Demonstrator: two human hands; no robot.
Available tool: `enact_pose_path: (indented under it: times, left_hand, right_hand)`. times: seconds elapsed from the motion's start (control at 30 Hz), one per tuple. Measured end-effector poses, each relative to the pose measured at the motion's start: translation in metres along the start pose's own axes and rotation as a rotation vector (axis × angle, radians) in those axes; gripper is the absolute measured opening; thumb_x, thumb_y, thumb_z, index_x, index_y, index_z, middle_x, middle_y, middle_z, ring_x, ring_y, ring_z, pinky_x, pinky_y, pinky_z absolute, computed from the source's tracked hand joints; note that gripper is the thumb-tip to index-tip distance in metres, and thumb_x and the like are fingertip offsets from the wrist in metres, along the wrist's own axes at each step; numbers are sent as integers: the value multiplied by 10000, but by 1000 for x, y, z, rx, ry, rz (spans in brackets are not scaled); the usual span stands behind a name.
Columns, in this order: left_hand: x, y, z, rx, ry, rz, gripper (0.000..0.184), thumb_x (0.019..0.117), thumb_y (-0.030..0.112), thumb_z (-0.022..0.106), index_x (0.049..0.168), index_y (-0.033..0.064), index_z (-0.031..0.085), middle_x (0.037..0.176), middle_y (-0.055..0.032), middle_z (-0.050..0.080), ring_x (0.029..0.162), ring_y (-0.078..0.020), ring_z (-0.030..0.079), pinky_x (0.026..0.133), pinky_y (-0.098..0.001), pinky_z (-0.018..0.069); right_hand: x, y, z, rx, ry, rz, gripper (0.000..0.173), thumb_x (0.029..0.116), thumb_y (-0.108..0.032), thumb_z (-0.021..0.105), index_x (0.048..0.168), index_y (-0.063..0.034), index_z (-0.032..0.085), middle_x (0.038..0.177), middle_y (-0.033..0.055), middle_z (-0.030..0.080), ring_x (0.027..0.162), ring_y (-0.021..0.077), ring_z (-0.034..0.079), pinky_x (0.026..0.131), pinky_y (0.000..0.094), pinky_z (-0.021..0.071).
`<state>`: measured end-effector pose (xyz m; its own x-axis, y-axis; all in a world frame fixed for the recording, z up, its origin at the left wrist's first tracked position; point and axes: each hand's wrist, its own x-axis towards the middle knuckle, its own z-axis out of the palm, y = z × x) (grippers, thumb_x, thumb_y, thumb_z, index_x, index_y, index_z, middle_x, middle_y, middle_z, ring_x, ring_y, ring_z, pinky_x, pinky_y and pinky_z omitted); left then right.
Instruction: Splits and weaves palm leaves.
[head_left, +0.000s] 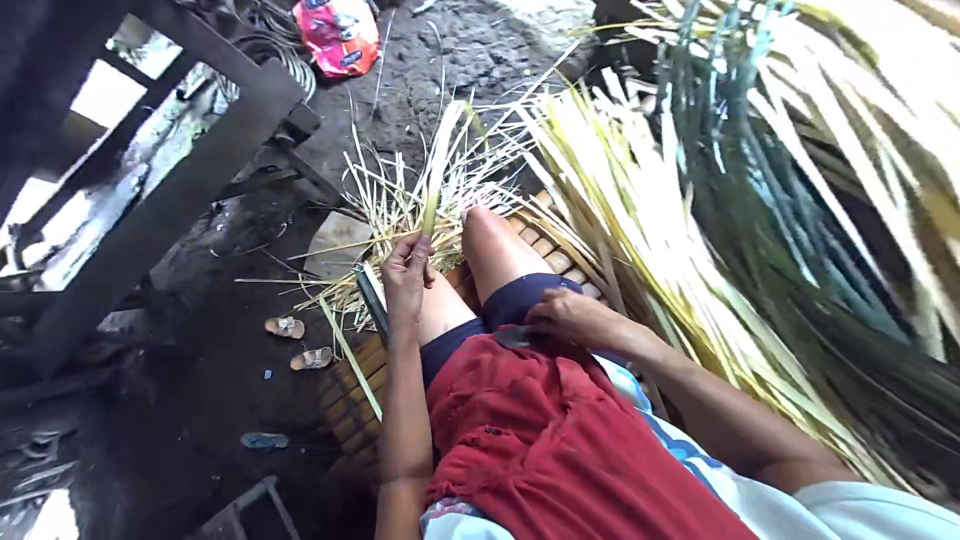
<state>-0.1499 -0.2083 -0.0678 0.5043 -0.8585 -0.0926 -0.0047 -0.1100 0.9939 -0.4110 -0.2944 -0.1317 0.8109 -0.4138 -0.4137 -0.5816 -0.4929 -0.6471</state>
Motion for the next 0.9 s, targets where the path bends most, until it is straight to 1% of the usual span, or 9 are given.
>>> enact_pose_path:
  times: [0.07, 0.13, 0.2, 0.27, 0.33, 0.43, 0.53, 0.77, 0.9]
  left_hand:
    - [-5, -4, 6, 102, -11, 10, 229, 1038, 341, 606, 1227, 232, 672, 760, -3, 626, 476, -73, 497, 436, -193, 449]
    - [-9, -8, 15, 206, -5, 26, 237, 1017, 356, 640, 1209, 227, 692, 743, -30, 640, 508, -128, 531, 464, -253, 465]
    - [-12, -9, 24, 245, -5, 73, 220, 1016, 323, 648, 1199, 209, 690, 776, -34, 650, 512, -132, 546, 456, -247, 484]
    - [-12, -7, 28, 253, 5, 112, 210, 1017, 281, 652, 1201, 187, 688, 791, -35, 645, 519, -124, 546, 463, -236, 491]
    - [-10, -7, 28, 331, 53, 135, 212, 1006, 291, 666, 1191, 197, 710, 797, -28, 657, 526, -122, 550, 470, -244, 486]
    - [-9, -8, 26, 450, 96, 159, 231, 1002, 315, 670, 1196, 202, 724, 869, -25, 661, 650, -144, 554, 581, -291, 459]
    - [-10, -9, 25, 485, 118, 169, 240, 997, 333, 675, 1191, 200, 727, 887, -28, 650, 672, -152, 564, 567, -286, 468]
    - [-15, -16, 24, 600, 163, 373, 228, 998, 227, 681, 1199, 125, 716, 1070, -47, 652, 889, -169, 617, 699, -298, 537]
    - [-17, -30, 24, 618, 238, 532, 240, 985, 133, 688, 1208, 45, 707, 1147, -101, 656, 981, -162, 638, 800, -282, 565]
  right_hand:
    - [19, -19, -20, 67, 238, -96, 214, 1012, -206, 630, 1124, -76, 759, 1063, 181, 708, 1020, 366, 675, 890, 573, 551]
    - [37, -48, -41, 355, 426, -205, 211, 1037, -147, 584, 1152, -44, 728, 1014, 116, 727, 873, 222, 713, 803, 445, 604]
    - [53, -73, -50, 783, 464, -231, 234, 1054, -130, 542, 1194, -15, 690, 987, 104, 722, 801, 154, 712, 764, 355, 625]
    - [68, -85, -51, 1079, 473, -249, 178, 1042, -79, 533, 1117, -6, 677, 903, 70, 690, 740, 106, 672, 730, 294, 605]
    - [84, -87, -54, 1243, 450, -207, 145, 1006, -4, 545, 1016, 8, 689, 822, 28, 699, 706, 88, 686, 712, 284, 620]
    - [90, -85, -57, 1317, 413, -167, 131, 983, 28, 552, 966, 5, 681, 791, 14, 704, 694, 100, 699, 709, 299, 630]
    - [92, -85, -57, 1326, 404, -175, 128, 961, 34, 566, 928, -1, 684, 765, 16, 708, 681, 111, 706, 702, 306, 634]
    - [101, -90, -56, 1222, 424, -204, 117, 898, 29, 608, 815, -46, 642, 698, -8, 681, 627, 83, 685, 651, 282, 623]
    - [110, -97, -50, 1170, 447, -218, 112, 868, 14, 596, 806, -78, 610, 686, -42, 638, 601, 47, 633, 604, 247, 580]
